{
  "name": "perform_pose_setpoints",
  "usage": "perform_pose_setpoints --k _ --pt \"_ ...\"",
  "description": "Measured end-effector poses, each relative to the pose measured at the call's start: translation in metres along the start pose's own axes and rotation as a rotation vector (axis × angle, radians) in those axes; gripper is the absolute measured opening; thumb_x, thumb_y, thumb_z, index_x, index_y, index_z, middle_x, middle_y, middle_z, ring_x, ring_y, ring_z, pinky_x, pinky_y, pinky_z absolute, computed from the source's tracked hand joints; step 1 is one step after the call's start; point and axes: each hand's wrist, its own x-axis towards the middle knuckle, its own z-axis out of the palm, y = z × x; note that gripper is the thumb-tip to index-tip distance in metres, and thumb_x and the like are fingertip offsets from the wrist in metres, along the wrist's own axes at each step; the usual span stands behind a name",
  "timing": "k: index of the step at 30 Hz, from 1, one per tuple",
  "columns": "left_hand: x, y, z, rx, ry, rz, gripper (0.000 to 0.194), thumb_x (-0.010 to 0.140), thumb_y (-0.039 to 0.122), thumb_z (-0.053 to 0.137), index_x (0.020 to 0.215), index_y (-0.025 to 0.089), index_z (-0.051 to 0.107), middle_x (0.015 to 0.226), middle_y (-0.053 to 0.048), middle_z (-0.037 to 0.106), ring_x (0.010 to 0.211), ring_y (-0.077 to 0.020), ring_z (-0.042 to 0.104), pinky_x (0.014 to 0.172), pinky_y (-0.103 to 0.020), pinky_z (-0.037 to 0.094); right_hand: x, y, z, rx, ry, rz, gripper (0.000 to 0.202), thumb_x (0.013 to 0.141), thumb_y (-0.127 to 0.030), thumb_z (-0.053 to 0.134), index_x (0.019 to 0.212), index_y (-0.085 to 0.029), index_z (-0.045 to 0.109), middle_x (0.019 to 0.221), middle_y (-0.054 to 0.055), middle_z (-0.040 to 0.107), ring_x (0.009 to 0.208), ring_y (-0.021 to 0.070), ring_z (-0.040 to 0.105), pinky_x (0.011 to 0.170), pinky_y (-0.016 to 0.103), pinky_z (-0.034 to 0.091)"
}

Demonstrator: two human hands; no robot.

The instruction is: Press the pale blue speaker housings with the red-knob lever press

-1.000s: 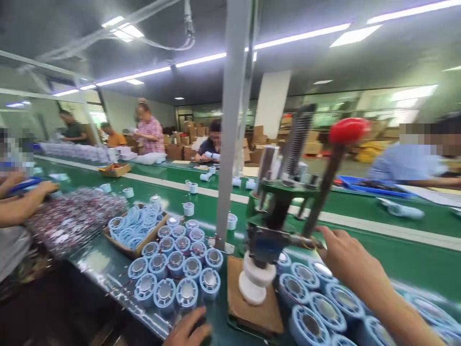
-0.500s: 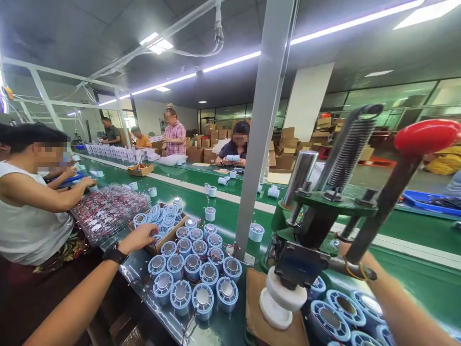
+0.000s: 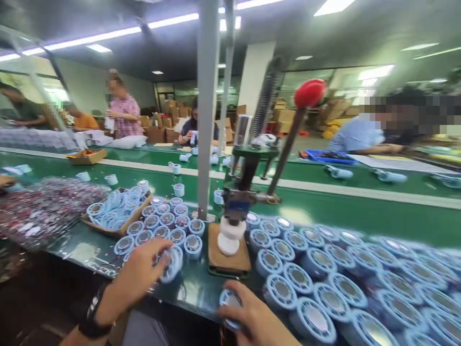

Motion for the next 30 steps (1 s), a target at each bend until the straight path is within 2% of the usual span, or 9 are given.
perform_pose_setpoints --k 2,4,8,11,15,18,20,23,30 --pt "-0.019 0.032 0.042 -0.026 -0.170 0.131 0.033 0.082 0.005 0.052 0.104 0.022 0.070 0.101 -0.004 0.075 0.093 -0.0216 0.069 0.086 -0.035 0.057 0.001 0.004 0.009 -0.081 -0.041 -0.014 0.054 0.067 -0.003 0.047 0.102 -0.031 0.076 0.134 0.005 0.062 0.121 0.0208 0.063 0.102 0.038 0.054" --pt "-0.029 0.045 0.077 0.001 -0.230 0.191 0.034 0.081 0.000 0.048 0.099 0.019 0.070 0.096 -0.005 0.075 0.089 -0.0230 0.069 0.082 -0.037 0.059 0.000 0.012 0.020 -0.074 0.079 0.025 0.051 0.064 -0.004 0.041 0.093 -0.028 0.076 0.137 0.003 0.060 0.129 0.0210 0.057 0.108 0.043 0.049" --pt "-0.032 0.036 0.110 -0.034 -0.119 0.222 0.039 0.090 0.002 0.040 0.115 0.017 0.067 0.120 -0.009 0.071 0.109 -0.0225 0.066 0.096 -0.040 0.057 -0.011 0.027 0.042 0.025 0.303 0.012 0.034 0.080 -0.013 0.045 0.092 -0.026 0.074 0.140 0.004 0.058 0.135 0.0245 0.051 0.110 0.048 0.046" --pt "-0.043 0.025 0.114 -0.010 -0.056 0.169 0.038 0.093 0.014 0.050 0.129 0.021 0.060 0.136 -0.011 0.062 0.125 -0.0270 0.059 0.103 -0.048 0.053 -0.018 0.034 0.056 0.000 0.486 0.057 0.025 0.088 -0.028 0.059 0.110 -0.025 0.070 0.137 0.010 0.060 0.126 0.0257 0.059 0.103 0.043 0.053" --pt "-0.058 0.023 0.113 -0.020 -0.018 0.106 0.047 0.084 0.020 0.064 0.131 0.022 0.059 0.131 -0.013 0.064 0.123 -0.0320 0.061 0.101 -0.053 0.054 -0.017 0.035 0.071 -0.075 0.651 0.167 0.038 0.084 -0.025 0.065 0.121 -0.021 0.063 0.127 0.011 0.064 0.116 0.0242 0.065 0.098 0.037 0.056" --pt "-0.054 0.032 0.103 -0.139 0.003 0.059 0.047 0.087 0.021 0.065 0.133 0.022 0.056 0.128 -0.011 0.067 0.118 -0.0271 0.065 0.099 -0.045 0.057 -0.008 0.031 0.083 -0.064 0.668 0.172 0.041 0.081 -0.020 0.064 0.122 -0.020 0.061 0.118 0.008 0.070 0.108 0.0217 0.070 0.094 0.032 0.058" --pt "-0.047 0.042 0.094 -0.199 0.001 0.063 0.058 0.085 0.023 0.069 0.140 0.023 0.049 0.134 -0.010 0.065 0.121 -0.0259 0.064 0.100 -0.043 0.057 0.000 0.027 0.094 -0.043 0.653 0.147 0.047 0.079 -0.016 0.062 0.126 -0.019 0.058 0.118 0.008 0.071 0.107 0.0199 0.071 0.093 0.029 0.059" --pt "-0.037 0.058 0.088 -0.236 -0.043 0.105 0.074 0.076 0.011 0.071 0.144 0.026 0.045 0.137 -0.008 0.063 0.123 -0.0259 0.062 0.103 -0.043 0.055 0.011 0.023 0.109 -0.060 0.672 0.106 0.058 0.075 -0.009 0.053 0.132 -0.018 0.053 0.124 0.008 0.069 0.110 0.0187 0.070 0.093 0.027 0.059" --pt "-0.037 0.064 0.103 -0.302 -0.048 -0.060 0.077 0.067 0.003 0.067 0.140 0.026 0.051 0.135 -0.008 0.064 0.125 -0.0292 0.061 0.104 -0.047 0.053 0.013 0.025 0.125 -0.095 0.760 0.121 0.062 0.082 -0.013 0.051 0.143 -0.020 0.042 0.124 0.009 0.069 0.109 0.0191 0.071 0.089 0.029 0.061"
